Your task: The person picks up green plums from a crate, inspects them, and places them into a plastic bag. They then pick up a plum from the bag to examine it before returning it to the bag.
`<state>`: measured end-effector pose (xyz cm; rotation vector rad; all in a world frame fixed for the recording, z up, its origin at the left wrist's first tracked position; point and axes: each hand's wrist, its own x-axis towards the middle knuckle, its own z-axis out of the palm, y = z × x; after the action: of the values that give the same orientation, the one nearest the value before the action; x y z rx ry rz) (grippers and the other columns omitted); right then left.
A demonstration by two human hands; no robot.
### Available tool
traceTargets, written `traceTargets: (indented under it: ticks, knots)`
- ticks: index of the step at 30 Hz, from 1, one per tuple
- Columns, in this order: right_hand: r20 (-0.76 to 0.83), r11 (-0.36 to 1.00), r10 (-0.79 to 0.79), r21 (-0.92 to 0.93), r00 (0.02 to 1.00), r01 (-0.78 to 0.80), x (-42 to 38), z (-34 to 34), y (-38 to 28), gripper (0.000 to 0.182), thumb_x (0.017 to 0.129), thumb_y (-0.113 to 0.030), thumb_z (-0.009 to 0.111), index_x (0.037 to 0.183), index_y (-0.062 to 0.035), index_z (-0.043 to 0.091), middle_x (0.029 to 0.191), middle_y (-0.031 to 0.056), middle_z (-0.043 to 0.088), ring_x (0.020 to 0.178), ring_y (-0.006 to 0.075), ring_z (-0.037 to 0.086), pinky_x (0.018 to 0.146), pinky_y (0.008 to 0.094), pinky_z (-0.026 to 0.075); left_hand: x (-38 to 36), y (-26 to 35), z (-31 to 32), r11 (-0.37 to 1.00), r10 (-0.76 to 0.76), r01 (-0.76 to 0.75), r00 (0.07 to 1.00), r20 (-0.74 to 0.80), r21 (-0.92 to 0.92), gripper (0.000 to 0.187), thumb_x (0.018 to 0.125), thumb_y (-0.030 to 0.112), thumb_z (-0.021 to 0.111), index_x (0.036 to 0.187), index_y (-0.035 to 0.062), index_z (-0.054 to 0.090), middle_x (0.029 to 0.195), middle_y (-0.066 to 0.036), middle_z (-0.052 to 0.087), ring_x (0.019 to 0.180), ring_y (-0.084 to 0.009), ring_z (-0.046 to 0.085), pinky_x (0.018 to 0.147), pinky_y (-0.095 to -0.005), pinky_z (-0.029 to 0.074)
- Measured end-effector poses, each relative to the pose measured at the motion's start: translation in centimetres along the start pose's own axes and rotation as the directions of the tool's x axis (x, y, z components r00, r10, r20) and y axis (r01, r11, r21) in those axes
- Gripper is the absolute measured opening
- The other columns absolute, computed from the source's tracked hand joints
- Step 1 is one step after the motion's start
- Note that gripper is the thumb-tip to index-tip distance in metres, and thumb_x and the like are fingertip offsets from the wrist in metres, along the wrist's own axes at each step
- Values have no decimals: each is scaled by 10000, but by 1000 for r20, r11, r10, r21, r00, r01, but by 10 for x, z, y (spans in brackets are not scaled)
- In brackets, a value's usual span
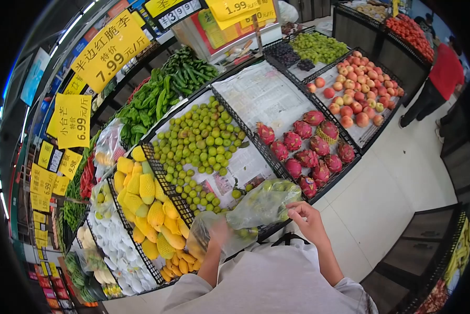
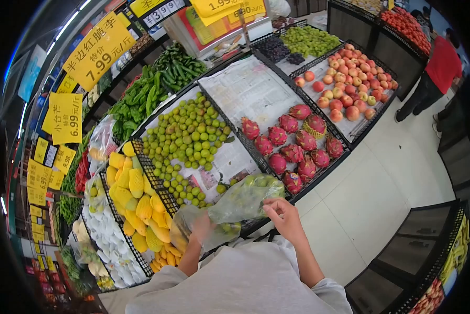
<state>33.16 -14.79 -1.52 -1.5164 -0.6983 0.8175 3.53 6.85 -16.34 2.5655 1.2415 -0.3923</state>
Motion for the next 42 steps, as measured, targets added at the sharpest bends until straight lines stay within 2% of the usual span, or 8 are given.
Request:
traceTargets:
  ticks: [8, 14, 20, 23, 26, 29, 32, 42]
  knots:
    - [-66, 999, -41, -4, 997, 41, -24, 9, 3, 147, 948, -123, 695, 898, -1, 628, 1017, 86, 720, 824, 108, 623, 729, 257, 510, 4, 20, -7, 996, 29, -35, 997, -76, -76, 300, 797, 282, 705, 962, 32, 684, 917, -205, 717, 838, -412, 696, 759, -519, 542]
    - [-63, 995, -83, -65, 995, 79, -39, 26, -5, 173, 952, -153, 700, 926, 3, 631, 989, 87, 719, 808, 139, 641, 734, 292, 532, 13, -14, 45, 987, 80, -104, 979, -186, -121, 287, 850, 250, 636, 1089, 94, 670, 913, -210, 714, 889, -456, 683, 776, -545, 538]
    - [-67, 988, -89, -135, 994, 80, -63, 55, -9, 202, 955, -187, 703, 975, 6, 649, 971, 81, 716, 807, 158, 658, 744, 302, 543, -27, 13, -37, 934, 4, -11, 1000, -20, -358, 286, 915, 251, 592, 1110, 53, 661, 1068, -240, 696, 1045, -434, 645, 869, -519, 515]
    - [-70, 991, -42, -127, 997, 33, -75, 76, -14, 175, 957, -176, 698, 976, -6, 663, 1003, 72, 721, 844, 141, 652, 779, 295, 535, -23, -16, -20, 795, 189, -348, 920, -343, -497, 258, 948, 182, 561, 1122, 31, 677, 1084, -245, 693, 1019, -450, 638, 857, -507, 511]
    - [-66, 993, -9, -118, 998, 1, -85, 101, -17, 153, 959, -165, 694, 978, -14, 675, 1019, 66, 722, 861, 128, 649, 790, 289, 533, -29, -20, -33, 723, 175, -392, 900, -398, -569, 265, 977, 176, 567, 1152, 17, 687, 1029, -216, 709, 900, -391, 679, 799, -436, 526]
    - [-78, 991, -7, -132, 997, -3, -97, 127, -18, 147, 959, -157, 692, 991, -13, 684, 1008, 63, 720, 854, 123, 649, 785, 286, 535, -53, -9, -76, 595, 67, -142, 990, -128, -791, 297, 1005, 239, 591, 1181, 19, 686, 935, -117, 711, 786, -216, 667, 738, -327, 512]
    - [-82, 990, -16, -140, 997, 5, -112, 155, -27, 138, 955, -138, 692, 991, -5, 685, 990, 58, 716, 843, 119, 651, 786, 283, 535, -72, -15, -90, 420, 128, -175, 983, -133, -891, 313, 1002, 261, 633, 1198, 25, 694, 885, -24, 670, 778, -84, 598, 705, -238, 474]
    - [-50, 939, -230, -272, 972, 209, -143, 243, -39, 369, 864, -90, 771, 1199, -51, 623, 1040, 66, 666, 851, 183, 666, 779, 320, 544, -140, -33, -123, -88, 384, -114, 913, -139, -990, 278, 930, 100, 729, 1155, -19, 615, 1020, -52, 659, 898, -110, 658, 788, -257, 562]
